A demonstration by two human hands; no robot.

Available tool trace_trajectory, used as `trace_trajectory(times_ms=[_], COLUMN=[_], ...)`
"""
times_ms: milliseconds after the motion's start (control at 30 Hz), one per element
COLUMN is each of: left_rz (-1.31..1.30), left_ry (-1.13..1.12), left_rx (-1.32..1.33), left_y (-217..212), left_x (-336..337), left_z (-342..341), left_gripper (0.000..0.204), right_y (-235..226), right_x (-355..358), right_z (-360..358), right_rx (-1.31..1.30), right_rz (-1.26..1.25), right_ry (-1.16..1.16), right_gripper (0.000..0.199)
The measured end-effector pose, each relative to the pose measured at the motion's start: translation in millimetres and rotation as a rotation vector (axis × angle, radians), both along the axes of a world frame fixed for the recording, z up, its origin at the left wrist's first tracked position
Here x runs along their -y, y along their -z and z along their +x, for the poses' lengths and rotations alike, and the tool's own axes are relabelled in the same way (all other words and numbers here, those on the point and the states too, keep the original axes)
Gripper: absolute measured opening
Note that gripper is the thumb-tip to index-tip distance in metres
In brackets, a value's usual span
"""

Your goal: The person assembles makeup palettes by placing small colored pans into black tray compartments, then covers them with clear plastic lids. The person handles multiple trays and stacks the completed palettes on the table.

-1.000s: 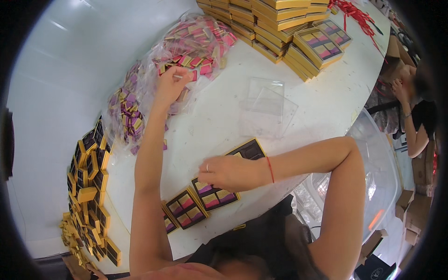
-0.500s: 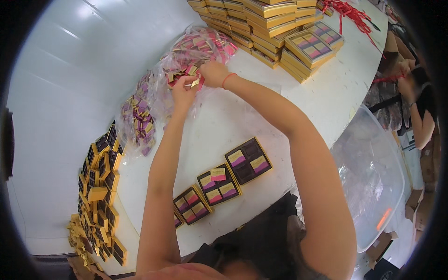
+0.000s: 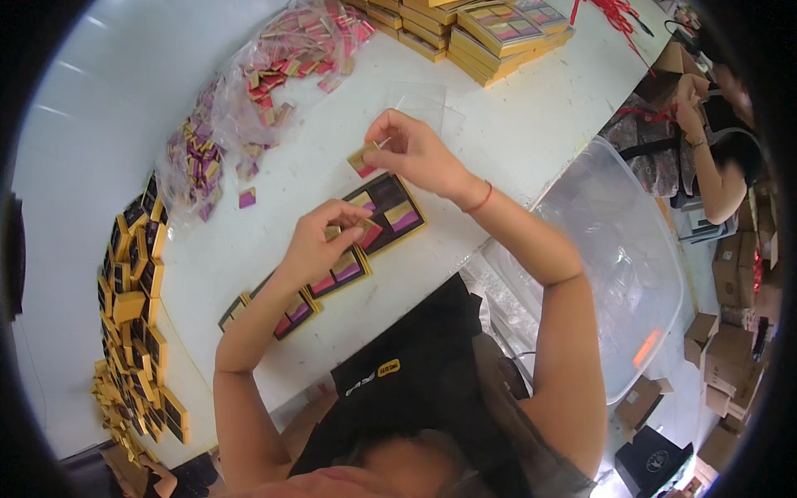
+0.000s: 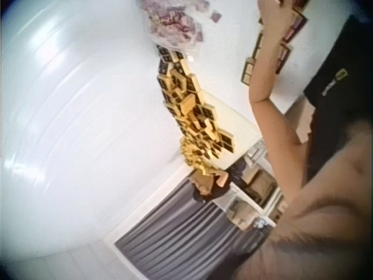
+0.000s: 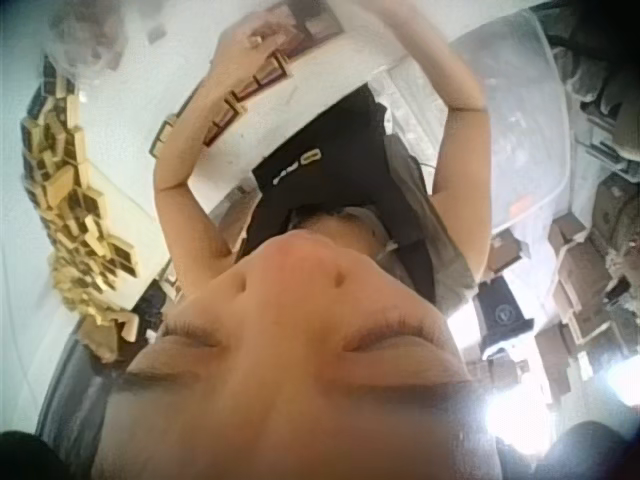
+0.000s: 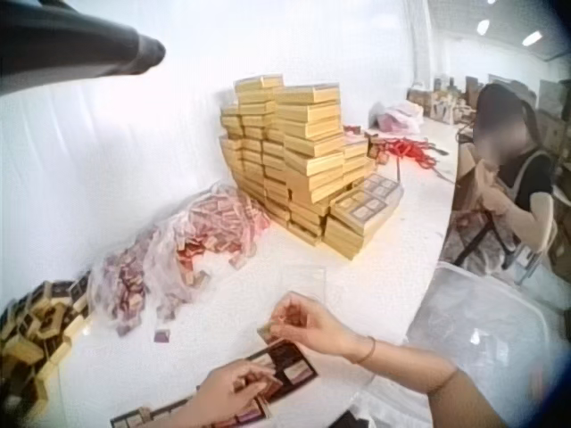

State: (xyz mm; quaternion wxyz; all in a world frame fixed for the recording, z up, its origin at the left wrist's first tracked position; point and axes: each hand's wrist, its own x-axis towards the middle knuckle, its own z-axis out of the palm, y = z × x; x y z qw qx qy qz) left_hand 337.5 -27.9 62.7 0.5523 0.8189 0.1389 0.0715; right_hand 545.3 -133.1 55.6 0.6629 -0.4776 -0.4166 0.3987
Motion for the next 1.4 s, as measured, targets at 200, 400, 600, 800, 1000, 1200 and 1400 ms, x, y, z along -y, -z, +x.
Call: trace_trajectory(times_ms=[200, 400, 600, 800, 1000, 1200, 1400], left_rz=[0.407, 0.937, 1.325, 1.210, 0.867, 0.984, 0.931], left_ry=[0.015, 0.010, 0.029, 0.014, -0.101, -0.037, -0.013], left_rx=[0.064, 0.126, 0.038, 0.037, 0.026, -0.113, -0.165], left_y=[2.5, 12.9, 31.7, 31.2, -2.0, 21.7, 14.1], left_x=[13.3, 40.9, 66.3, 67.9, 36.4, 36.0, 29.6], left_z=[-0.9, -15.2, -31.6, -36.4, -53.6, -65.5, -69.7], left_gripper=[0.026, 0.040, 0.050, 0.054, 0.082, 0.088, 0.096], right_y=[16.7, 30.7, 32.9, 17.2, 17.6, 11.5, 18.6], right_x=[35.5, 33.1, 39.3, 57.1, 63.6, 47.0, 28.8], right_z=[-12.7, -10.4, -13.2, -26.9, -27.0, 25.8, 47.3], right_rx=[0.604, 0.840, 1.350, 1.509, 1.461, 1.432, 1.347], right_rz=[-0.060, 0.006, 0.145, 0.028, -0.002, -0.043, -0.260], right_ry=[0.142, 0.201, 0.273, 0.196, 0.159, 0.492, 0.425], right_gripper=[0.012, 0.017, 0.029, 0.052, 0.070, 0.078, 0.086])
